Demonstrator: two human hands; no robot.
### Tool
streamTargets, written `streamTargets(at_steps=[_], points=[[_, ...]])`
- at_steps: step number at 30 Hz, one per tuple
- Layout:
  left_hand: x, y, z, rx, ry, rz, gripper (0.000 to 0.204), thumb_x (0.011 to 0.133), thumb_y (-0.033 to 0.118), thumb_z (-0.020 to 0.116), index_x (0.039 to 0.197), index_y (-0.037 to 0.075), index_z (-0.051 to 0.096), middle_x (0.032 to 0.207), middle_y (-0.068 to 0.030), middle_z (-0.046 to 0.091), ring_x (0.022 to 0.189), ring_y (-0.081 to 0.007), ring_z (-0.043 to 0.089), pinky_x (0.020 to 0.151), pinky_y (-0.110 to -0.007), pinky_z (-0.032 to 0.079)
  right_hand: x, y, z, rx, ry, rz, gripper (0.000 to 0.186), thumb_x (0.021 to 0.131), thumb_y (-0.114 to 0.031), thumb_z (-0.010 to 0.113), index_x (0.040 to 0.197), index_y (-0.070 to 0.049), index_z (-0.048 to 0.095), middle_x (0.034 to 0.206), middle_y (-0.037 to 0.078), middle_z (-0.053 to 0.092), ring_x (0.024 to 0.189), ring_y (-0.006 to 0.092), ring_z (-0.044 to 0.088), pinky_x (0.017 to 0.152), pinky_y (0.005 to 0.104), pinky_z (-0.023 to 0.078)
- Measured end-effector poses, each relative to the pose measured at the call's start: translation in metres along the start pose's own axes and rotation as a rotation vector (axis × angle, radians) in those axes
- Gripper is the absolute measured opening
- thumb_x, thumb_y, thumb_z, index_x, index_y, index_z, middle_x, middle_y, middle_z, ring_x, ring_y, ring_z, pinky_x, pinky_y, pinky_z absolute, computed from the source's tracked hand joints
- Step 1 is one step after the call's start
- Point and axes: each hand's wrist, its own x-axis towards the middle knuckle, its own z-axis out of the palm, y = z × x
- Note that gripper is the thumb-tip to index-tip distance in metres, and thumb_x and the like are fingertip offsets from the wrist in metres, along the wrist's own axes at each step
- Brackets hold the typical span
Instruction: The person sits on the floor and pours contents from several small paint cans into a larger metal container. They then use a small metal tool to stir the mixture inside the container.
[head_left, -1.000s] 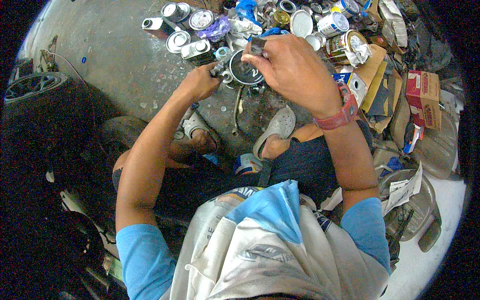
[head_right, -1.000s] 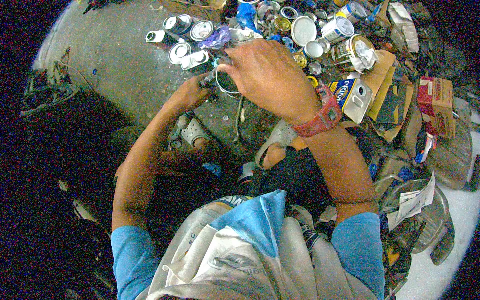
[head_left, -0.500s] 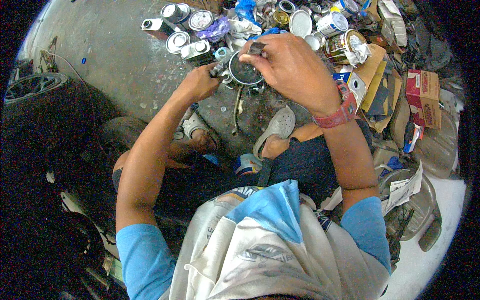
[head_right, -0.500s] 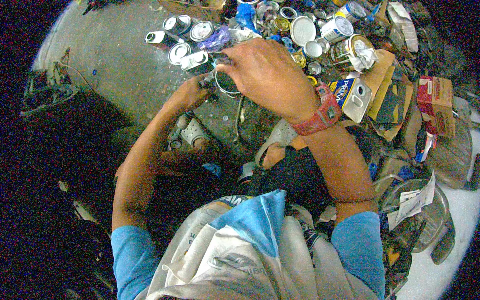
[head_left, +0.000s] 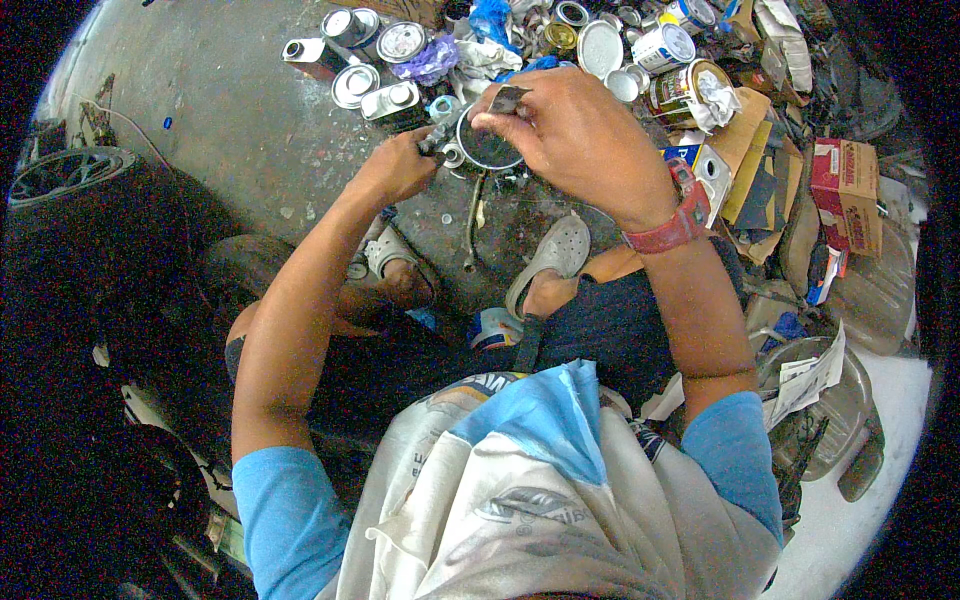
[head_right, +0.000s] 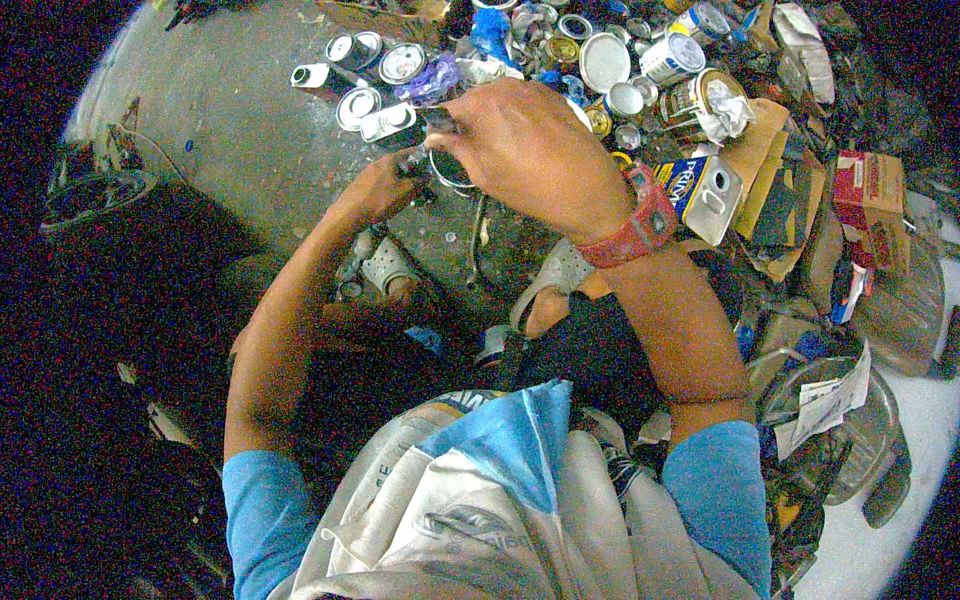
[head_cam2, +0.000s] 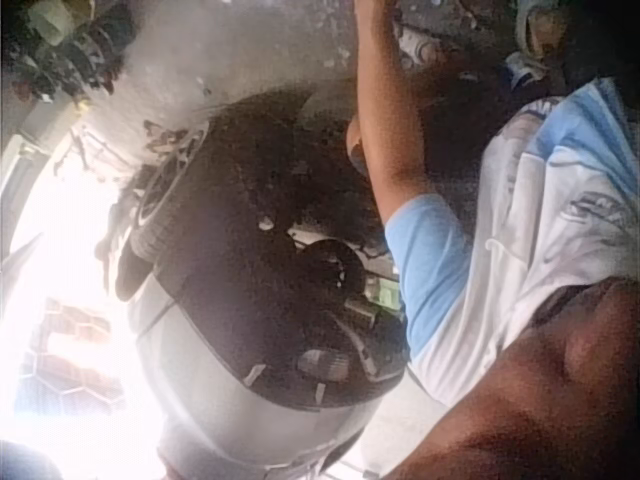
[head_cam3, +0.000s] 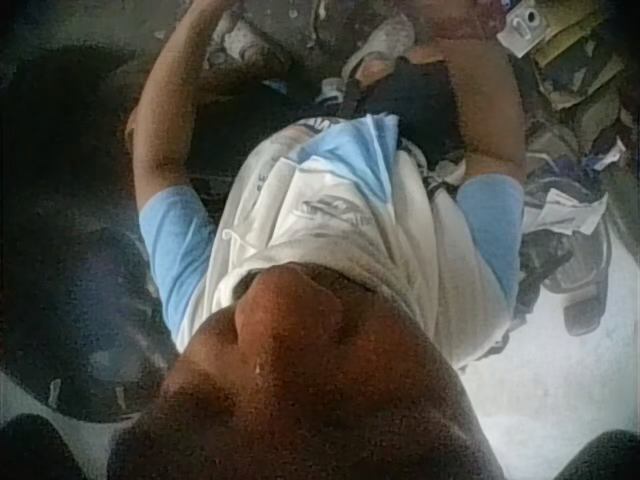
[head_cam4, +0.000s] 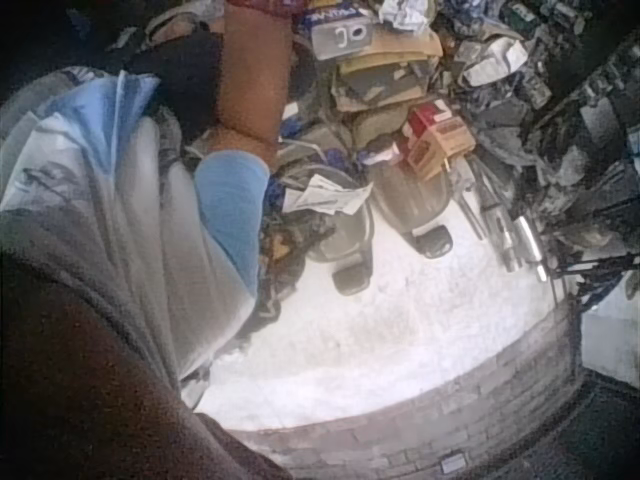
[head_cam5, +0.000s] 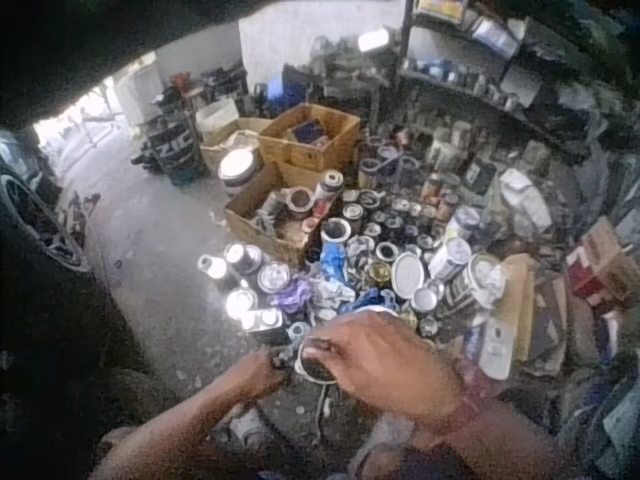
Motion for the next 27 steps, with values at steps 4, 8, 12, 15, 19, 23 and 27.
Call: streamTargets(at_steps=[4, 8, 12, 15, 19, 23, 27], points=[[0.0027, -0.0032, 0.0003, -0.003, -0.033, -0.019, 0.058, 0.089, 0.024, 0.061, 0.145, 0.012, 0.064, 0.12, -0.0303, 0.073, 0.115, -0.0471, 0.07, 0.104, -0.052, 0.053, -0.0003, 0.001, 0.0017, -0.11, 0.025, 0.003, 0.035, 0.098, -0.036, 0.07, 0.09, -0.002, 0.071, 0.085, 0.021, 0.071, 0.086, 0.0429, 0.069, 0.082, 0.0537, 0.056], [0.0039, -0.0049, 0.001, 0.01, -0.015, -0.002, 0.058, 0.09, 0.026, 0.063, 0.146, 0.01, 0.063, 0.119, -0.0303, 0.073, 0.114, -0.0467, 0.07, 0.103, -0.052, 0.053, 0.0001, 0.0018, 0.001, -0.034, -0.001, 0.007, 0.034, 0.098, -0.036, 0.07, 0.092, -0.002, 0.072, 0.086, 0.022, 0.071, 0.088, 0.0424, 0.07, 0.082, 0.0539, 0.056], [0.0042, -0.0039, 0.0, 0.026, -0.015, 0.001, 0.056, 0.092, 0.029, 0.064, 0.145, 0.011, 0.063, 0.118, -0.0305, 0.073, 0.112, -0.0465, 0.071, 0.102, -0.053, 0.054, 0.0021, 0.0019, 0.0006, -0.011, 0.026, -0.02, 0.034, 0.098, -0.035, 0.07, 0.092, -0.001, 0.072, 0.086, 0.022, 0.071, 0.087, 0.043, 0.069, 0.081, 0.0541, 0.056], [0.0037, -0.0032, -0.0007, 0.017, -0.012, -0.011, 0.055, 0.093, 0.031, 0.064, 0.146, 0.013, 0.064, 0.119, -0.0305, 0.073, 0.113, -0.0463, 0.07, 0.101, -0.053, 0.054, 0.0021, 0.0028, -0.0009, -0.048, -0.017, -0.011, 0.033, 0.098, -0.034, 0.07, 0.091, -0.001, 0.072, 0.085, 0.022, 0.071, 0.086, 0.0432, 0.069, 0.08, 0.0542, 0.056], [0.0031, -0.0039, -0.0007, 0.019, 0.008, 0.002, 0.055, 0.094, 0.032, 0.065, 0.146, 0.014, 0.064, 0.12, -0.0305, 0.073, 0.114, -0.0459, 0.07, 0.102, -0.052, 0.054, 0.0019, 0.0033, -0.0013, 0.021, 0.022, -0.021, 0.033, 0.097, -0.033, 0.07, 0.09, -0.001, 0.072, 0.085, 0.022, 0.071, 0.086, 0.0432, 0.069, 0.08, 0.0542, 0.056], [0.0048, -0.0055, 0.0001, 0.002, 0.007, 0.01, 0.056, 0.094, 0.032, 0.065, 0.146, 0.012, 0.063, 0.12, -0.0304, 0.072, 0.115, -0.0462, 0.07, 0.102, -0.052, 0.053, 0.002, 0.0028, -0.0004, -0.034, 0.015, -0.031, 0.033, 0.097, -0.034, 0.07, 0.09, -0.002, 0.072, 0.084, 0.022, 0.07, 0.085, 0.0433, 0.069, 0.08, 0.0541, 0.056], [0.0064, -0.0073, 0.0004, 0.022, -0.008, -0.001, 0.058, 0.093, 0.032, 0.066, 0.146, 0.009, 0.062, 0.121, -0.0301, 0.073, 0.115, -0.0462, 0.07, 0.102, -0.052, 0.053, 0.0033, 0.0032, -0.0002, -0.022, -0.023, -0.001, 0.033, 0.097, -0.034, 0.07, 0.09, -0.002, 0.072, 0.084, 0.022, 0.07, 0.086, 0.0432, 0.069, 0.08, 0.0541, 0.056]])
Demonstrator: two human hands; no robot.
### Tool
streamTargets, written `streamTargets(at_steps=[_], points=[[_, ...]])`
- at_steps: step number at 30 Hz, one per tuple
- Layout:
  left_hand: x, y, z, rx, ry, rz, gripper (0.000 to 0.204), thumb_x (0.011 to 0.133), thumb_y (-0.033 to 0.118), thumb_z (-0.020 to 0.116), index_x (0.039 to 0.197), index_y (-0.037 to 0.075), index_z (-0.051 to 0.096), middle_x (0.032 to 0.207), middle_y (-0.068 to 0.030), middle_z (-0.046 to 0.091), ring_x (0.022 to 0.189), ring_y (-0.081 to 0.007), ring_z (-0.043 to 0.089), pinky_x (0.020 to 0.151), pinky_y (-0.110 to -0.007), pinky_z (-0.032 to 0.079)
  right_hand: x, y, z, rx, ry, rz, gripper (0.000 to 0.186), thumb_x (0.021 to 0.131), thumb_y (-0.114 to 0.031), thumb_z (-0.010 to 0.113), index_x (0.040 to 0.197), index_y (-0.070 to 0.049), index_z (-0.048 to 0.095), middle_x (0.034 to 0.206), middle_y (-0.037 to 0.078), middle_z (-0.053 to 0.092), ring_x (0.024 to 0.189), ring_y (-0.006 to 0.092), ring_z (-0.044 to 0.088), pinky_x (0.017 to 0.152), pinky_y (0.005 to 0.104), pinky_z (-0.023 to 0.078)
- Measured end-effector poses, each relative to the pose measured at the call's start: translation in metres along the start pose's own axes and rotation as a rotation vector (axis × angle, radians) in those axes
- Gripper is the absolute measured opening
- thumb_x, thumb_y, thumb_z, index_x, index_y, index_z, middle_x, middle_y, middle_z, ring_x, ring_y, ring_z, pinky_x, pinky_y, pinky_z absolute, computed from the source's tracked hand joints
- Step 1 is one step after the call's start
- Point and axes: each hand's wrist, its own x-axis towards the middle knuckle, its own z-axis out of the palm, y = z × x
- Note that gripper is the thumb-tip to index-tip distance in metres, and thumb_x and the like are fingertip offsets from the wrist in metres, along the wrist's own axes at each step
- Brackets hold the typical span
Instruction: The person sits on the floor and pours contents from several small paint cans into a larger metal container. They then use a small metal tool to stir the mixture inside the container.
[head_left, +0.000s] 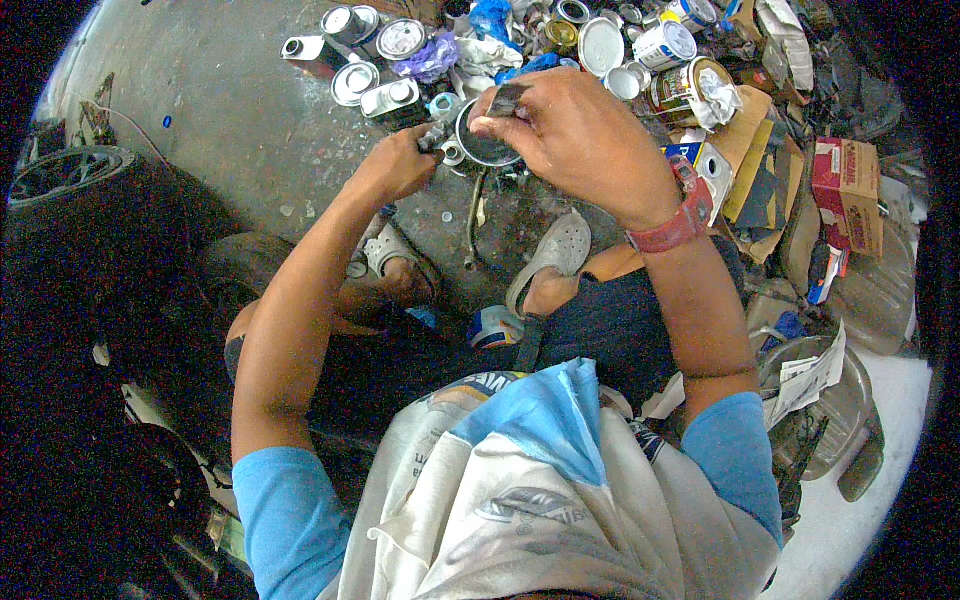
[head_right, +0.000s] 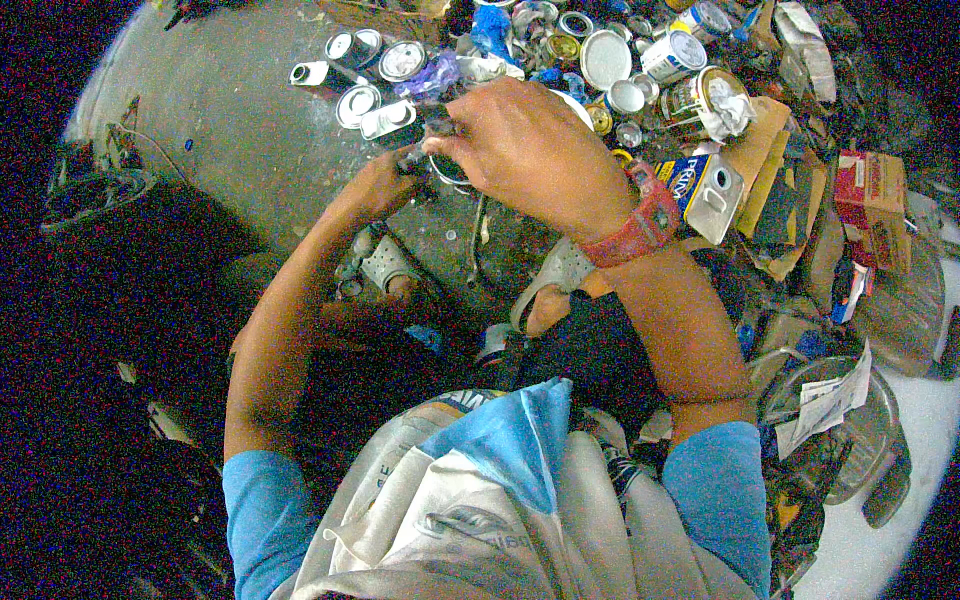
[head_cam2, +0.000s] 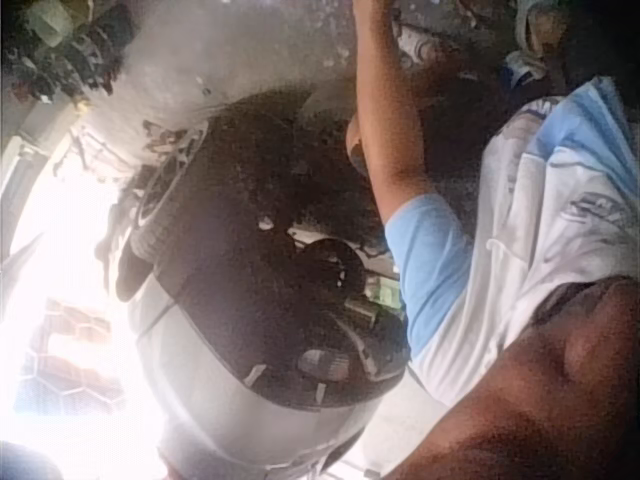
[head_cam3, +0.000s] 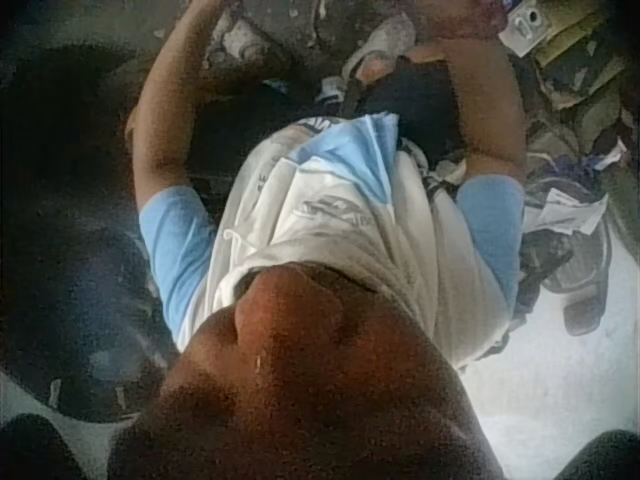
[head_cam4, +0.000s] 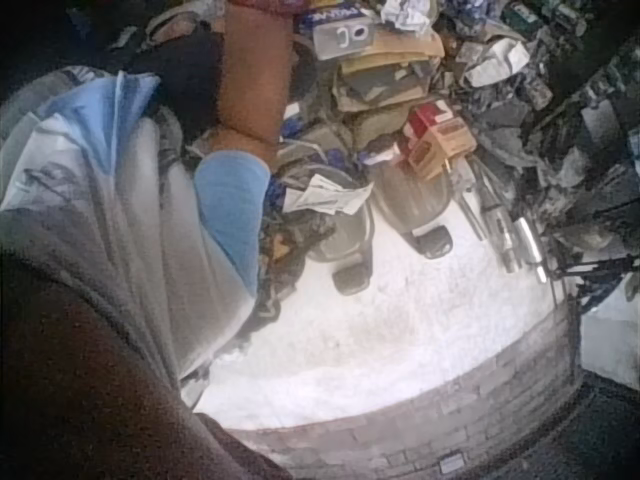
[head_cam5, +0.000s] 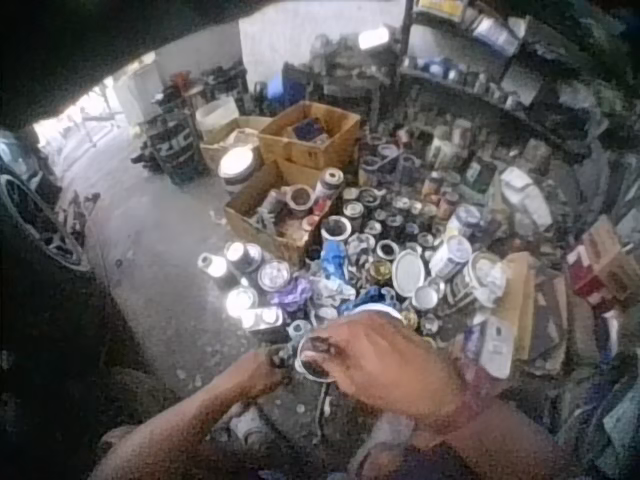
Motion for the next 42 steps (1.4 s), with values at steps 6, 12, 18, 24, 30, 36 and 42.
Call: streamTargets(at_steps=[6, 12, 18, 24, 30, 36, 42], points=[[-0.001, 0.003, -0.002, -0.018, -0.022, -0.026, 0.056, 0.094, 0.032, 0.066, 0.146, 0.01, 0.063, 0.119, -0.0299, 0.073, 0.113, -0.0462, 0.071, 0.101, -0.052, 0.054, 0.0, 0.001, 0.0, 0.015, 0.0, 0.013, 0.033, 0.097, -0.034, 0.07, 0.09, -0.002, 0.073, 0.086, 0.022, 0.072, 0.088, 0.0432, 0.07, 0.081, 0.054, 0.056], [-0.005, 0.011, -0.005, -0.032, -0.016, -0.019, 0.055, 0.095, 0.033, 0.066, 0.145, 0.011, 0.064, 0.12, -0.0297, 0.073, 0.114, -0.0462, 0.07, 0.101, -0.052, 0.054, 0.002, 0.0, 0.001, 0.046, 0.022, 0.013, 0.032, 0.096, -0.034, 0.07, 0.091, -0.002, 0.073, 0.086, 0.022, 0.072, 0.088, 0.043, 0.07, 0.081, 0.0537, 0.056], [-0.003, 0.007, -0.004, -0.024, -0.013, -0.024, 0.055, 0.095, 0.034, 0.066, 0.144, 0.01, 0.064, 0.123, -0.0296, 0.072, 0.115, -0.0464, 0.069, 0.103, -0.052, 0.053, 0.002, 0.0, 0.0, 0.039, 0.041, -0.002, 0.032, 0.096, -0.034, 0.071, 0.093, -0.002, 0.074, 0.087, 0.022, 0.072, 0.087, 0.0437, 0.07, 0.082, 0.0539, 0.056], [0.002, 0.002, -0.003, -0.036, -0.023, -0.02, 0.056, 0.094, 0.034, 0.067, 0.145, 0.01, 0.063, 0.123, -0.0295, 0.072, 0.116, -0.0461, 0.069, 0.103, -0.051, 0.053, 0.003, -0.001, 0.001, 0.016, 0.059, -0.016, 0.03, 0.096, -0.031, 0.072, 0.094, -0.002, 0.074, 0.086, 0.022, 0.072, 0.087, 0.0433, 0.07, 0.081, 0.054, 0.056], [0.0, 0.006, -0.005, -0.02, -0.025, -0.048, 0.055, 0.094, 0.032, 0.067, 0.145, 0.011, 0.063, 0.121, -0.0287, 0.073, 0.115, -0.0457, 0.07, 0.102, -0.051, 0.053, 0.002, 0.0, 0.001, -0.041, 0.012, 0.005, 0.029, 0.095, -0.03, 0.072, 0.093, -0.001, 0.072, 0.084, 0.022, 0.071, 0.085, 0.0433, 0.07, 0.078, 0.054, 0.056], [-0.004, 0.011, -0.007, -0.025, -0.021, -0.044, 0.054, 0.095, 0.033, 0.066, 0.144, 0.01, 0.064, 0.12, -0.0281, 0.074, 0.114, -0.0449, 0.071, 0.102, -0.051, 0.054, 0.0, 0.001, 0.005, -0.021, 0.054, -0.036, 0.031, 0.096, -0.032, 0.071, 0.093, -0.002, 0.072, 0.083, 0.022, 0.07, 0.084, 0.0438, 0.069, 0.077, 0.0547, 0.055], [-0.005, 0.014, -0.007, -0.016, -0.028, -0.077, 0.055, 0.095, 0.035, 0.066, 0.144, 0.01, 0.064, 0.121, -0.0288, 0.073, 0.116, -0.0447, 0.07, 0.102, -0.051, 0.054, -0.002, -0.001, 0.005, -0.012, 0.022, -0.007, 0.031, 0.096, -0.033, 0.071, 0.092, -0.002, 0.072, 0.083, 0.022, 0.07, 0.084, 0.0445, 0.068, 0.078, 0.055, 0.055]])
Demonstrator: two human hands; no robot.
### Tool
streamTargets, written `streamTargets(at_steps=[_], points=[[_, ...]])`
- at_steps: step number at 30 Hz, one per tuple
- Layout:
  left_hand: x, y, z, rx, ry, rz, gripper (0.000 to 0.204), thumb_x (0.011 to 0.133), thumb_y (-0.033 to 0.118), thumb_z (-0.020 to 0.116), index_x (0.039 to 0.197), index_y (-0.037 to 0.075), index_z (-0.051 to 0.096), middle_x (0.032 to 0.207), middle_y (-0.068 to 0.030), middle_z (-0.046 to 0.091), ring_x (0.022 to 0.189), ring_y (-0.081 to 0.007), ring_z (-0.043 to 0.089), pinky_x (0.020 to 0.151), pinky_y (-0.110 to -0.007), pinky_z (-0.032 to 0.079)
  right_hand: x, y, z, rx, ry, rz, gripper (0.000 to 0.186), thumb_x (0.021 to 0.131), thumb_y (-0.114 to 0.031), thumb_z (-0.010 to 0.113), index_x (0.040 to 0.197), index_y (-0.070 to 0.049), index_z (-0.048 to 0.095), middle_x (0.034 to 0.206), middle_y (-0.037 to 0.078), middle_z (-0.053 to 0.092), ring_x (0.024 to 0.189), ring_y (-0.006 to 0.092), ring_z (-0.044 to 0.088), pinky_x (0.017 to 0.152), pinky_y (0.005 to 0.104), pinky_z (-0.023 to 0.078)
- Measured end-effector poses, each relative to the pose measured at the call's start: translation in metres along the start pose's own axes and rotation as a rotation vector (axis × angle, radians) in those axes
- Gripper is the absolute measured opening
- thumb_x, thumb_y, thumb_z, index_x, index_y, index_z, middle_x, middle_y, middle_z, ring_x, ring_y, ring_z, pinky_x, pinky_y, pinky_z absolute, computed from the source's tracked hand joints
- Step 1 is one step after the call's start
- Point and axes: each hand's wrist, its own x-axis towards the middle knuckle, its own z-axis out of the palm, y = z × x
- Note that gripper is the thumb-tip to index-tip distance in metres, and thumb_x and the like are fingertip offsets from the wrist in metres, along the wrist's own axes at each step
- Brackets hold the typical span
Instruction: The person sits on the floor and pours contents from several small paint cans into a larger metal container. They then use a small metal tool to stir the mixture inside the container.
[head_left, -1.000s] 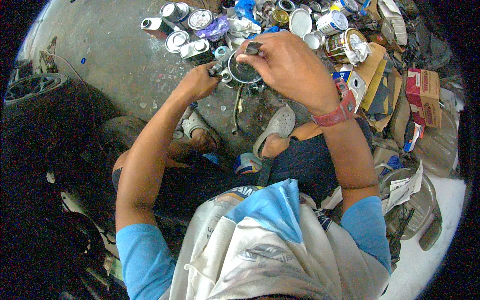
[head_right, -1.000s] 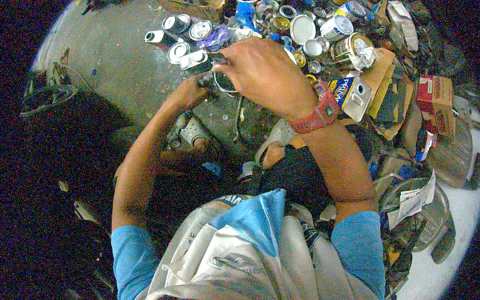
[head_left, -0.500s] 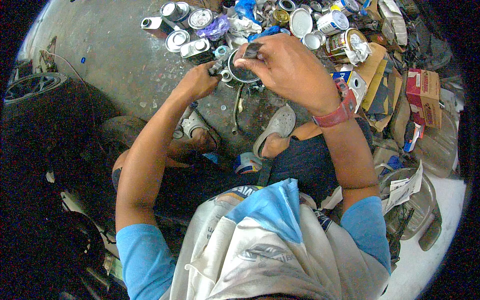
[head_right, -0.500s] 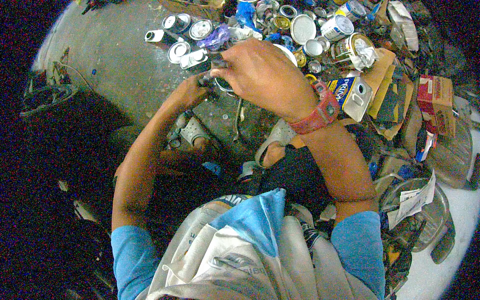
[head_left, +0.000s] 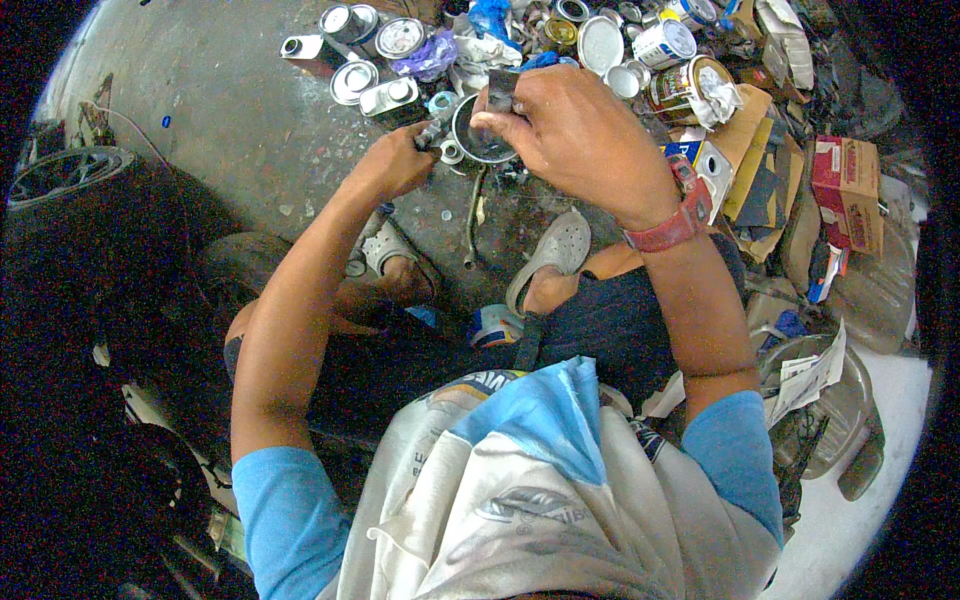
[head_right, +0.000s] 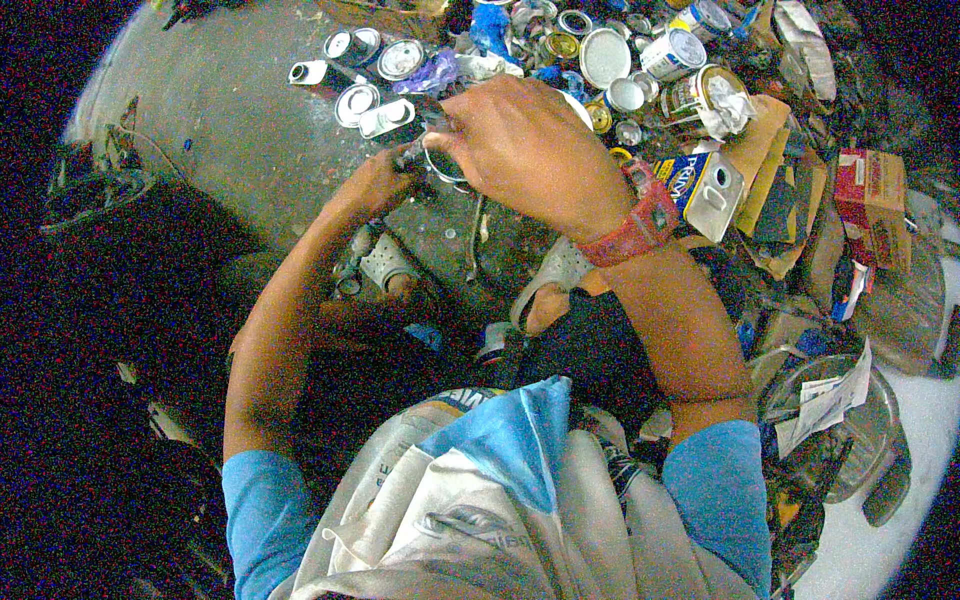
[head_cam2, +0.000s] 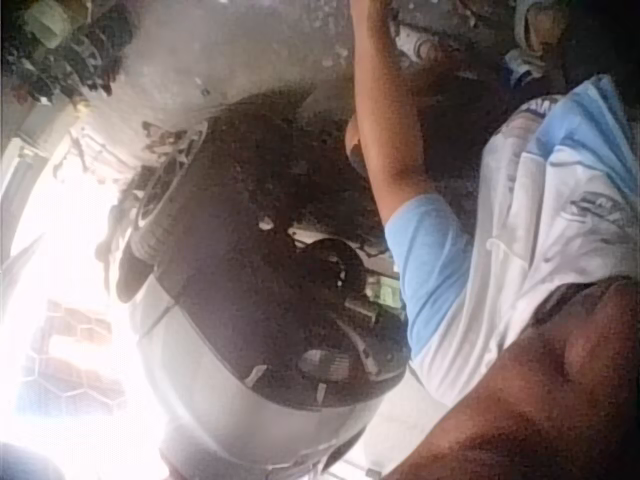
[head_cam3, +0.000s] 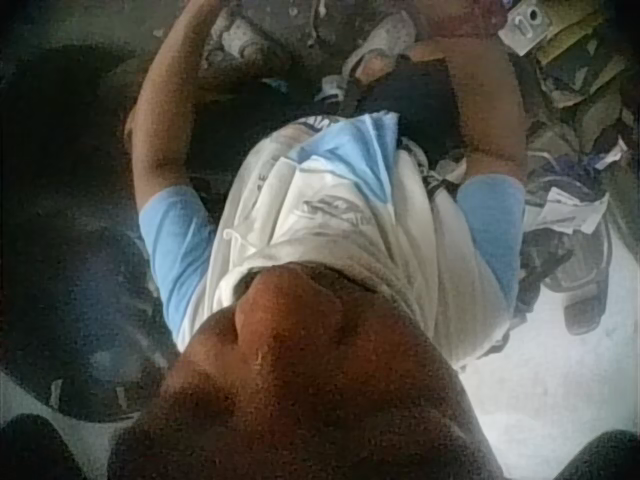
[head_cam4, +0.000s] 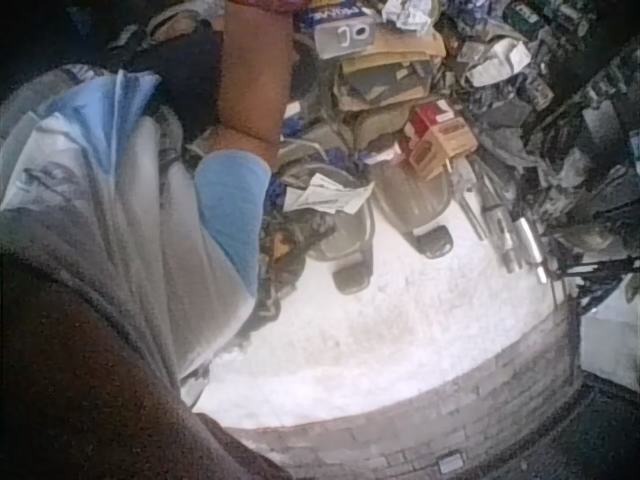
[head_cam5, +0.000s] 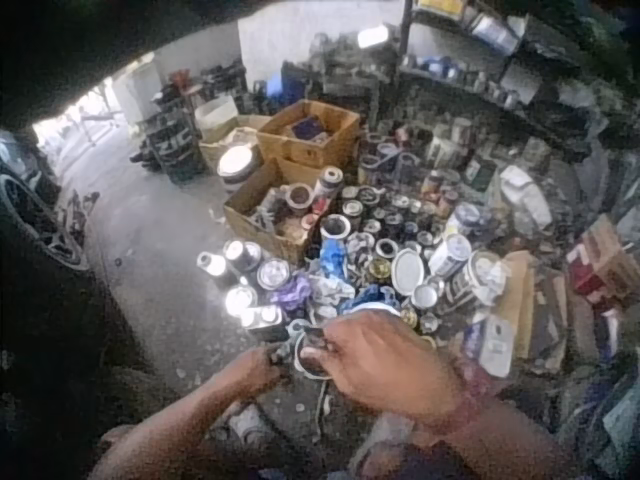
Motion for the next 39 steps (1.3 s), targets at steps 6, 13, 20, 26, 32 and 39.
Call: streamTargets(at_steps=[6, 13, 20, 26, 32, 39], points=[[0.0002, -0.0028, 0.0033, -0.009, 0.024, 0.007, 0.057, 0.095, 0.036, 0.067, 0.145, 0.01, 0.063, 0.125, -0.0293, 0.072, 0.118, -0.0458, 0.069, 0.104, -0.051, 0.053, -0.0013, -0.0031, -0.0026, -0.002, 0.008, 0.003, 0.031, 0.096, -0.033, 0.072, 0.093, -0.002, 0.073, 0.084, 0.022, 0.071, 0.084, 0.0447, 0.068, 0.079, 0.055, 0.055], [0.0035, -0.0089, 0.0061, 0.0, 0.022, 0.013, 0.059, 0.095, 0.036, 0.067, 0.147, 0.01, 0.062, 0.125, -0.0293, 0.072, 0.119, -0.046, 0.069, 0.105, -0.051, 0.053, -0.0011, -0.0032, -0.0011, -0.053, 0.01, -0.004, 0.03, 0.095, -0.032, 0.072, 0.093, -0.002, 0.074, 0.087, 0.023, 0.072, 0.086, 0.0445, 0.069, 0.08, 0.0549, 0.055], [0.0001, -0.0061, 0.0034, 0.007, 0.026, 0.028, 0.058, 0.094, 0.035, 0.067, 0.146, 0.01, 0.063, 0.122, -0.029, 0.073, 0.115, -0.045, 0.07, 0.103, -0.051, 0.054, -0.0018, -0.0025, -0.0011, -0.02, 0.009, -0.004, 0.031, 0.096, -0.033, 0.071, 0.092, -0.002, 0.073, 0.084, 0.022, 0.07, 0.086, 0.0437, 0.069, 0.078, 0.0539, 0.056], [-0.0006, -0.0017, 0.0001, -0.009, -0.012, -0.011, 0.058, 0.093, 0.035, 0.067, 0.145, 0.009, 0.063, 0.12, -0.0285, 0.074, 0.113, -0.0445, 0.071, 0.101, -0.05, 0.054, -0.0004, -0.0014, 0.001, 0.008, 0.029, -0.021, 0.031, 0.096, -0.033, 0.071, 0.091, -0.002, 0.072, 0.083, 0.022, 0.07, 0.084, 0.0439, 0.068, 0.077, 0.0544, 0.055], [0.0036, -0.0072, 0.0029, 0.005, 0.015, 0.01, 0.06, 0.093, 0.036, 0.067, 0.146, 0.008, 0.063, 0.119, -0.0292, 0.074, 0.113, -0.0446, 0.072, 0.102, -0.05, 0.054, 0.0004, -0.0004, 0.0018, 0.029, 0.048, -0.026, 0.032, 0.095, -0.034, 0.072, 0.09, -0.002, 0.072, 0.083, 0.022, 0.069, 0.084, 0.0438, 0.068, 0.077, 0.0547, 0.055], [0.0061, -0.0099, 0.0029, -0.012, -0.001, 0.008, 0.06, 0.093, 0.036, 0.067, 0.146, 0.008, 0.063, 0.118, -0.0293, 0.074, 0.113, -0.0441, 0.072, 0.102, -0.05, 0.054, 0.002, -0.0003, -0.0018, 0.014, 0.009, -0.006, 0.032, 0.095, -0.034, 0.072, 0.089, -0.002, 0.072, 0.084, 0.022, 0.07, 0.084, 0.044, 0.069, 0.078, 0.0546, 0.056]])
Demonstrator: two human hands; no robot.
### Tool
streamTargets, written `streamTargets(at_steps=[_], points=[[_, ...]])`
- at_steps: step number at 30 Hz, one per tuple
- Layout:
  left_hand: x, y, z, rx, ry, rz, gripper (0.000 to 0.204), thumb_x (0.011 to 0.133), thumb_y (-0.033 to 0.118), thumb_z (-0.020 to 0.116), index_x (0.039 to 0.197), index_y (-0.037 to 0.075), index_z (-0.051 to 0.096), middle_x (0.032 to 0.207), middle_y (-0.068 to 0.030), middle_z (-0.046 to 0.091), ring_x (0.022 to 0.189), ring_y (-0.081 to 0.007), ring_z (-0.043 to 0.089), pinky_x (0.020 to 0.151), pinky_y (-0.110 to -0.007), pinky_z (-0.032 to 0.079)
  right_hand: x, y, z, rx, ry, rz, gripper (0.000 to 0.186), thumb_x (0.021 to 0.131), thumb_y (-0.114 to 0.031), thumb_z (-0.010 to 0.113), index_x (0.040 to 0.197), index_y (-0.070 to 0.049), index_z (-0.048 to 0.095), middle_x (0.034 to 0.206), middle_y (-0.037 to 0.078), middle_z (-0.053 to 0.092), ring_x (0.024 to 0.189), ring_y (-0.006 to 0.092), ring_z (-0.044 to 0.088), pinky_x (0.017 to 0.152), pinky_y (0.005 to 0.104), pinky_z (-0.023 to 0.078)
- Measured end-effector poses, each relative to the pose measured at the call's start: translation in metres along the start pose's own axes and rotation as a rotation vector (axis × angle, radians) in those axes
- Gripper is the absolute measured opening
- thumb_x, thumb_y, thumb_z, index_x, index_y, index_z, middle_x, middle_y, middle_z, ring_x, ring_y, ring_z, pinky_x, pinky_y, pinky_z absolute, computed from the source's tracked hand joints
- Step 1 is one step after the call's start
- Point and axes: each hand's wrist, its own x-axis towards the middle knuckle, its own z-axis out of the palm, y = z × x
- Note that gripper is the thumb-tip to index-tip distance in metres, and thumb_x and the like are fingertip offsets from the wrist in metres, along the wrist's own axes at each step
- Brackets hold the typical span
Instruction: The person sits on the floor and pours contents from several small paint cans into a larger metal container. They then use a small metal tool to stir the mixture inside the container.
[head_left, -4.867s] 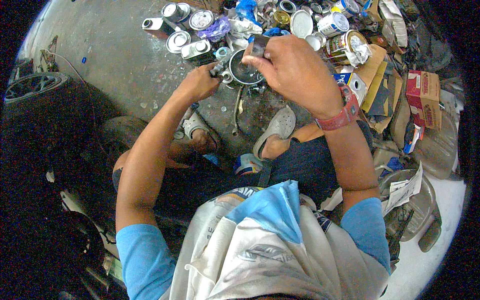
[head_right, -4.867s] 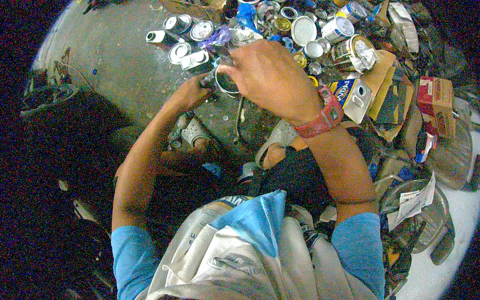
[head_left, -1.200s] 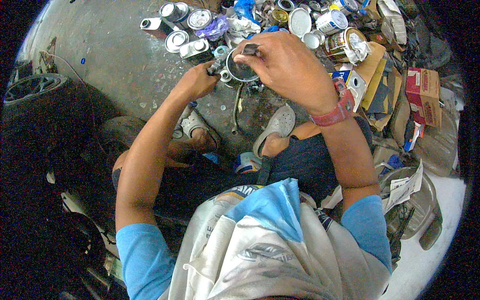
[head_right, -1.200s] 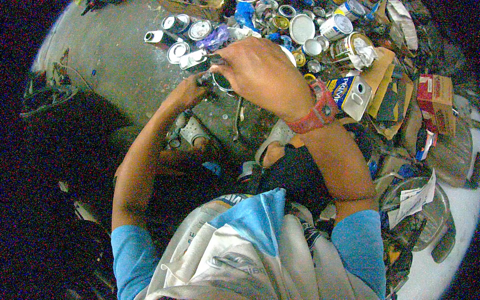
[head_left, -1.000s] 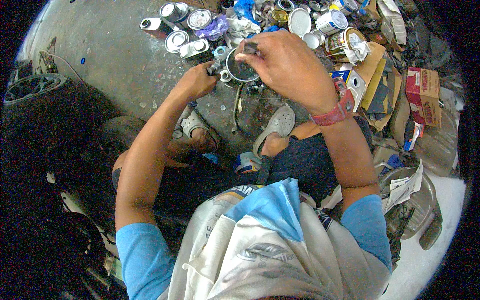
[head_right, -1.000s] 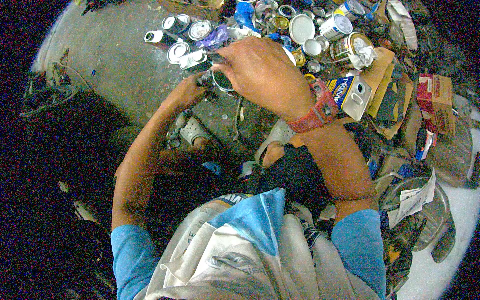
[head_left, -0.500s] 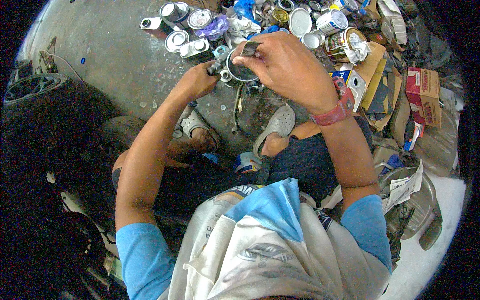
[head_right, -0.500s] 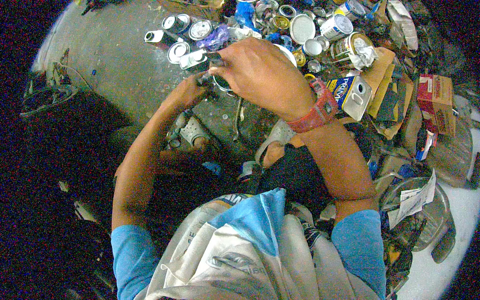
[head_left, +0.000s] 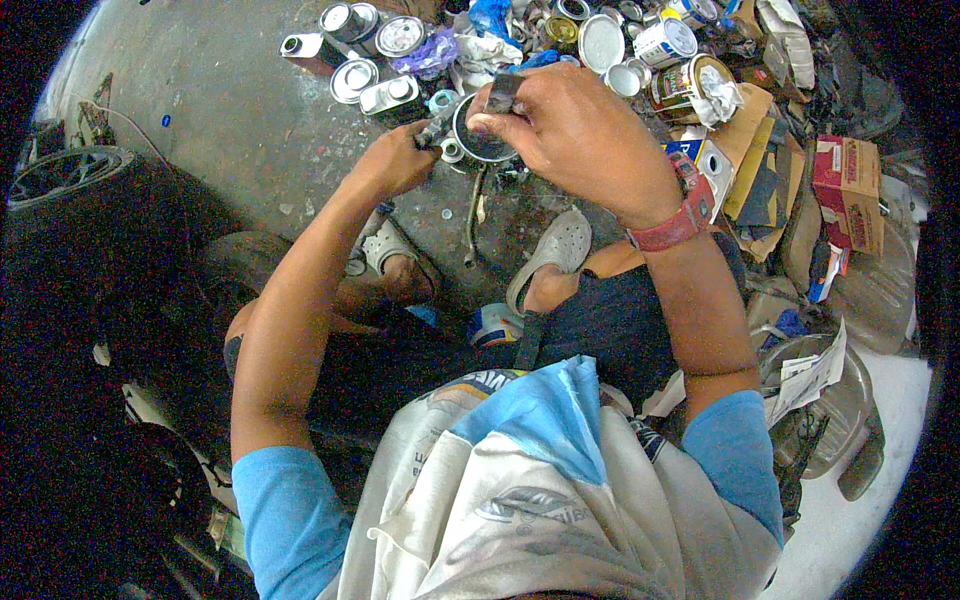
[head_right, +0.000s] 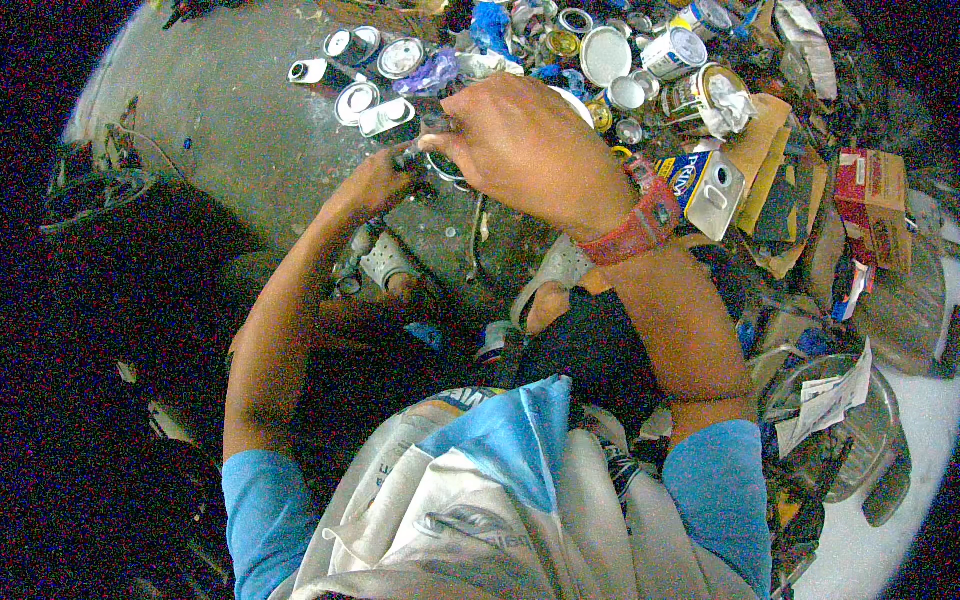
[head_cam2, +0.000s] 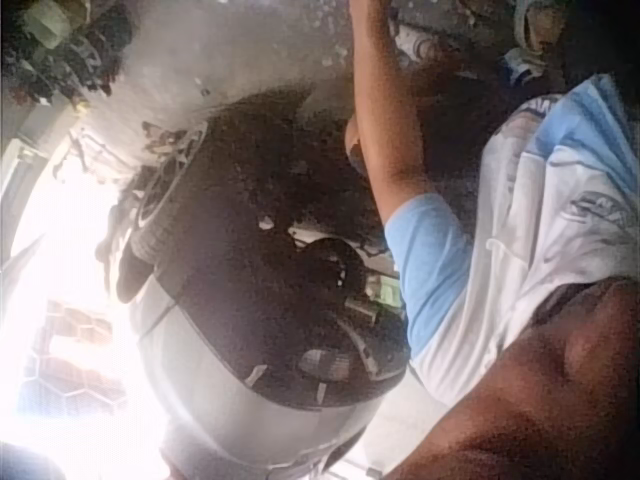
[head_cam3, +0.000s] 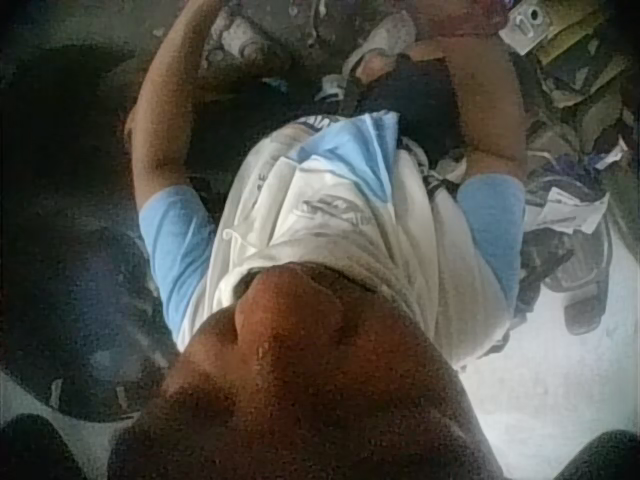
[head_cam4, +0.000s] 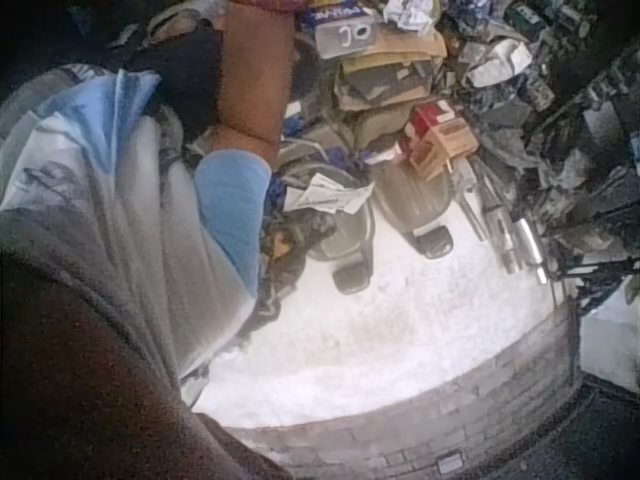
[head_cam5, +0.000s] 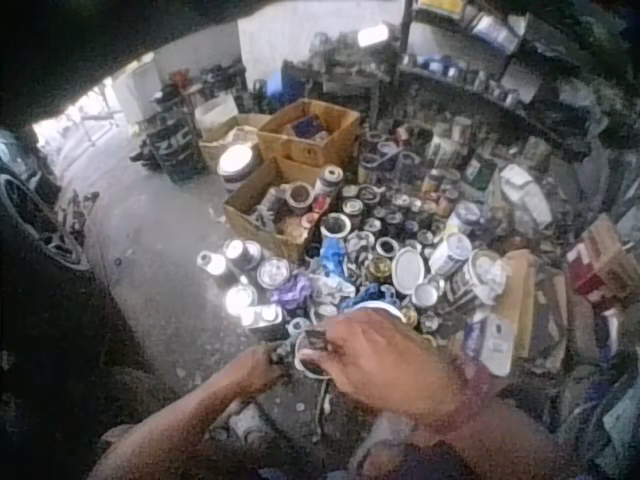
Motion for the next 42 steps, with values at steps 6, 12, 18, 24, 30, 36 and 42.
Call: streamTargets(at_steps=[6, 12, 18, 24, 30, 36, 42], points=[[0.0022, -0.0029, 0.001, -0.034, -0.002, 0.027, 0.058, 0.093, 0.035, 0.067, 0.145, 0.009, 0.064, 0.115, -0.0294, 0.074, 0.111, -0.0441, 0.072, 0.1, -0.05, 0.055, 0.0006, 0.0027, 0.0032, 0.023, -0.003, -0.015, 0.032, 0.096, -0.034, 0.072, 0.091, -0.002, 0.073, 0.084, 0.022, 0.07, 0.084, 0.0441, 0.069, 0.078, 0.0543, 0.056], [0.0012, -0.0031, 0.0017, 0.013, 0.024, 0.067, 0.057, 0.093, 0.034, 0.066, 0.145, 0.01, 0.064, 0.109, -0.0285, 0.076, 0.104, -0.0429, 0.074, 0.095, -0.051, 0.056, -0.0001, 0.0021, 0.0042, 0.052, 0.057, -0.03, 0.033, 0.095, -0.035, 0.073, 0.092, -0.002, 0.073, 0.084, 0.022, 0.07, 0.084, 0.0443, 0.068, 0.078, 0.054, 0.056], [0.0002, -0.0024, 0.0004, -0.013, 0.033, 0.057, 0.056, 0.093, 0.034, 0.065, 0.145, 0.01, 0.064, 0.102, -0.0262, 0.077, 0.098, -0.0412, 0.076, 0.093, -0.05, 0.057, 0.0036, 0.0029, 0.0023, 0.028, 0.019, -0.006, 0.031, 0.094, -0.034, 0.074, 0.093, -0.003, 0.074, 0.085, 0.022, 0.071, 0.085, 0.0437, 0.069, 0.078, 0.0538, 0.056], [0.0014, -0.0023, 0.0004, -0.007, 0.028, 0.041, 0.057, 0.093, 0.033, 0.065, 0.145, 0.009, 0.063, 0.111, -0.0293, 0.075, 0.107, -0.0432, 0.074, 0.098, -0.05, 0.055, 0.0011, 0.0053, 0.006, -0.021, 0.058, -0.036, 0.029, 0.094, -0.032, 0.074, 0.094, -0.003, 0.074, 0.086, 0.021, 0.071, 0.086, 0.0425, 0.069, 0.079, 0.0531, 0.056], [0.0, 0.0001, -0.0009, -0.004, 0.026, 0.029, 0.059, 0.091, 0.032, 0.066, 0.145, 0.007, 0.063, 0.118, -0.031, 0.073, 0.113, -0.0446, 0.071, 0.102, -0.05, 0.054, -0.0012, 0.0044, 0.0066, -0.047, 0.059, -0.028, 0.03, 0.096, -0.033, 0.073, 0.095, -0.003, 0.075, 0.084, 0.021, 0.07, 0.083, 0.0424, 0.069, 0.077, 0.0527, 0.055], [-0.0004, 0.0008, -0.0004, 0.002, 0.022, 0.034, 0.058, 0.091, 0.032, 0.065, 0.144, 0.007, 0.063, 0.116, -0.0304, 0.074, 0.109, -0.0448, 0.073, 0.1, -0.051, 0.055, -0.0003, 0.0011, 0.0023, -0.022, -0.011, 0.018, 0.032, 0.096, -0.033, 0.071, 0.092, -0.001, 0.073, 0.084, 0.022, 0.07, 0.085, 0.0429, 0.069, 0.079, 0.054, 0.056], [0.0017, -0.0051, 0.0038, 0.018, 0.026, 0.036, 0.058, 0.092, 0.032, 0.065, 0.145, 0.007, 0.063, 0.114, -0.0295, 0.075, 0.107, -0.0435, 0.074, 0.098, -0.051, 0.055, 0.0012, -0.0023, 0.0, 0.02, -0.04, 0.028, 0.033, 0.095, -0.034, 0.072, 0.092, -0.001, 0.073, 0.084, 0.024, 0.071, 0.086, 0.0443, 0.069, 0.079, 0.0545, 0.056]])
